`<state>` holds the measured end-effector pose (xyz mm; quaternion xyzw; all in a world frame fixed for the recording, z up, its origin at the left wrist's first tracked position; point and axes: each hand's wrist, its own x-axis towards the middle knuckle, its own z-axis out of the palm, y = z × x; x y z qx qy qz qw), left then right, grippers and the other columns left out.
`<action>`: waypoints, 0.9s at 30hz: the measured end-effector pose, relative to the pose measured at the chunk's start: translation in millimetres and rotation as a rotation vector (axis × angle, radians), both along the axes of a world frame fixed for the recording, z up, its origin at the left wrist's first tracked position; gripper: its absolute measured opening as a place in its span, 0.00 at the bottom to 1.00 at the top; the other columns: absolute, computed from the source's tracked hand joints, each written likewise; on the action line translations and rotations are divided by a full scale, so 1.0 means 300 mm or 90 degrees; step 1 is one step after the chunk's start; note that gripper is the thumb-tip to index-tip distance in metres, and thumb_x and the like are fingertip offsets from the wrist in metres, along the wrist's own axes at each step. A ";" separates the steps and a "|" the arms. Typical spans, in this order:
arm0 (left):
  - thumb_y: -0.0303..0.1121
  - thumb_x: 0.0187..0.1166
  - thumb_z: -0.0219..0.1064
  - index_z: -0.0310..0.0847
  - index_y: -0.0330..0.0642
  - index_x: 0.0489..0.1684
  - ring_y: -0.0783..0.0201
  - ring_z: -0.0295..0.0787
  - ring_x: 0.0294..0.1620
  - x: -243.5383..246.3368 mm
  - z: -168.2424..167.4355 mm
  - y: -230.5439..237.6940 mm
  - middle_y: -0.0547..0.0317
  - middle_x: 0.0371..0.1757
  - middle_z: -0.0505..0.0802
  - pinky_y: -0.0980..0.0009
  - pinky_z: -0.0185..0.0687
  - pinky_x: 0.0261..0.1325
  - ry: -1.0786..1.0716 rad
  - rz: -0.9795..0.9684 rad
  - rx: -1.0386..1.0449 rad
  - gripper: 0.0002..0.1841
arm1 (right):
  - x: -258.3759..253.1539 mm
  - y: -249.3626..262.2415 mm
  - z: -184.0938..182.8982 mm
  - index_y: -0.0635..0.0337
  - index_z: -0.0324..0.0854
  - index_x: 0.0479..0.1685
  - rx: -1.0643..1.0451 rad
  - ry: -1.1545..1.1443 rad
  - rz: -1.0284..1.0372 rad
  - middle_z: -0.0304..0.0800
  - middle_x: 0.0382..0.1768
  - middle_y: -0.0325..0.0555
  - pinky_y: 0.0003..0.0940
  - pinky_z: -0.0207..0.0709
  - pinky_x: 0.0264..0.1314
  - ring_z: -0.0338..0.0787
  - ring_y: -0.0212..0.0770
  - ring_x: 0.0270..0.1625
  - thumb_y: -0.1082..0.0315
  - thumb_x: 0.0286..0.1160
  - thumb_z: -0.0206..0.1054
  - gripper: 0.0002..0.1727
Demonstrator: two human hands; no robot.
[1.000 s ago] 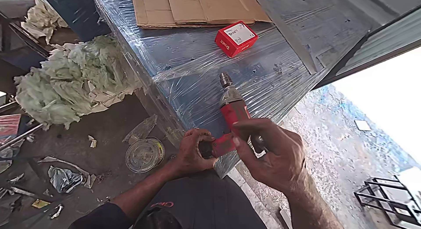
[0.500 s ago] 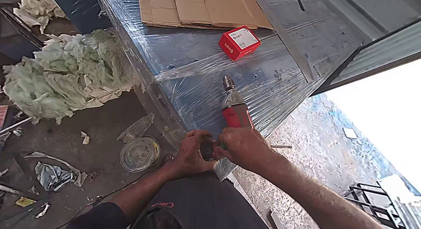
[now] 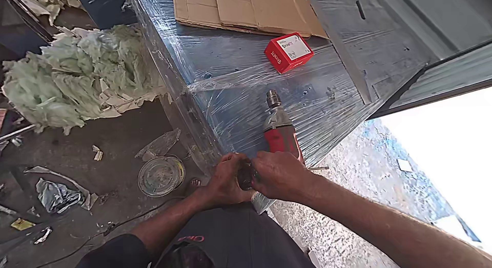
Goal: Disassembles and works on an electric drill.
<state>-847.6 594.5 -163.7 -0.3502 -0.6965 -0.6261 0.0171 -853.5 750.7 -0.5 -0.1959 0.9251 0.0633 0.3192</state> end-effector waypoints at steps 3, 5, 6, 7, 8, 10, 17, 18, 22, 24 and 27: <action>0.51 0.47 0.88 0.74 0.41 0.62 0.68 0.88 0.55 0.003 -0.003 0.001 0.63 0.43 0.94 0.57 0.69 0.80 0.002 0.007 0.007 0.42 | 0.005 0.031 -0.028 0.62 0.81 0.39 -0.034 0.052 0.083 0.85 0.37 0.53 0.51 0.79 0.27 0.90 0.54 0.34 0.48 0.68 0.68 0.22; 0.51 0.47 0.88 0.74 0.41 0.61 0.68 0.87 0.56 0.003 -0.003 0.003 0.62 0.45 0.93 0.57 0.70 0.80 0.006 0.010 0.012 0.41 | -0.015 0.057 -0.042 0.61 0.80 0.41 -0.062 0.042 0.126 0.85 0.37 0.52 0.51 0.78 0.27 0.90 0.54 0.34 0.44 0.68 0.67 0.25; 0.51 0.46 0.88 0.74 0.42 0.61 0.68 0.87 0.57 0.003 -0.003 0.003 0.62 0.46 0.93 0.57 0.70 0.79 0.005 0.011 0.013 0.41 | -0.031 0.065 -0.042 0.61 0.80 0.42 -0.071 0.012 0.123 0.86 0.38 0.53 0.53 0.79 0.30 0.90 0.55 0.37 0.42 0.68 0.66 0.27; 0.52 0.46 0.89 0.75 0.42 0.60 0.67 0.87 0.57 0.002 -0.001 0.002 0.61 0.46 0.93 0.57 0.70 0.79 0.002 0.012 0.012 0.41 | -0.048 0.069 -0.040 0.61 0.80 0.43 -0.078 -0.025 0.110 0.87 0.40 0.54 0.55 0.79 0.34 0.91 0.56 0.41 0.41 0.69 0.66 0.27; 0.52 0.46 0.89 0.75 0.43 0.60 0.67 0.87 0.57 0.001 0.003 0.003 0.61 0.47 0.93 0.56 0.70 0.79 0.000 0.013 0.010 0.41 | -0.061 0.074 -0.038 0.60 0.80 0.44 -0.085 -0.056 0.094 0.87 0.41 0.54 0.57 0.79 0.37 0.90 0.56 0.44 0.41 0.70 0.66 0.27; 0.51 0.46 0.89 0.75 0.43 0.60 0.68 0.87 0.56 0.001 0.007 0.007 0.62 0.46 0.93 0.56 0.69 0.80 -0.001 0.015 0.011 0.41 | -0.075 0.088 -0.041 0.59 0.81 0.43 -0.102 -0.085 0.074 0.87 0.41 0.51 0.55 0.79 0.39 0.90 0.53 0.44 0.42 0.70 0.66 0.26; 0.50 0.47 0.89 0.75 0.44 0.59 0.69 0.87 0.56 -0.002 -0.001 0.014 0.64 0.44 0.94 0.56 0.67 0.81 -0.001 0.006 0.022 0.40 | -0.072 0.118 -0.055 0.59 0.80 0.44 -0.151 -0.056 0.133 0.85 0.41 0.51 0.51 0.81 0.34 0.90 0.52 0.40 0.44 0.69 0.67 0.24; 0.51 0.47 0.89 0.74 0.44 0.59 0.69 0.87 0.56 -0.002 -0.006 0.014 0.64 0.44 0.94 0.56 0.67 0.81 0.004 0.006 0.023 0.40 | -0.073 0.121 -0.055 0.59 0.80 0.44 -0.158 -0.043 0.167 0.85 0.40 0.50 0.50 0.81 0.32 0.89 0.51 0.38 0.45 0.69 0.68 0.24; 0.50 0.47 0.90 0.74 0.44 0.60 0.68 0.88 0.57 -0.004 -0.009 0.010 0.62 0.45 0.94 0.56 0.69 0.81 0.013 0.010 0.017 0.41 | -0.077 0.132 -0.040 0.57 0.80 0.45 -0.213 -0.010 0.178 0.84 0.43 0.48 0.47 0.81 0.30 0.89 0.49 0.37 0.59 0.67 0.74 0.15; 0.51 0.48 0.89 0.75 0.45 0.60 0.68 0.88 0.57 -0.007 -0.013 0.009 0.62 0.46 0.94 0.56 0.68 0.82 0.012 0.005 0.015 0.40 | -0.062 0.132 -0.036 0.57 0.80 0.47 -0.208 0.021 0.129 0.85 0.44 0.49 0.48 0.82 0.32 0.90 0.50 0.39 0.63 0.67 0.72 0.13; 0.52 0.49 0.88 0.78 0.45 0.57 0.67 0.87 0.56 -0.007 -0.017 0.011 0.62 0.44 0.93 0.56 0.67 0.80 0.006 0.002 0.033 0.37 | -0.025 0.135 -0.044 0.54 0.84 0.40 -0.189 0.083 0.079 0.88 0.36 0.45 0.46 0.82 0.32 0.91 0.46 0.37 0.49 0.76 0.63 0.17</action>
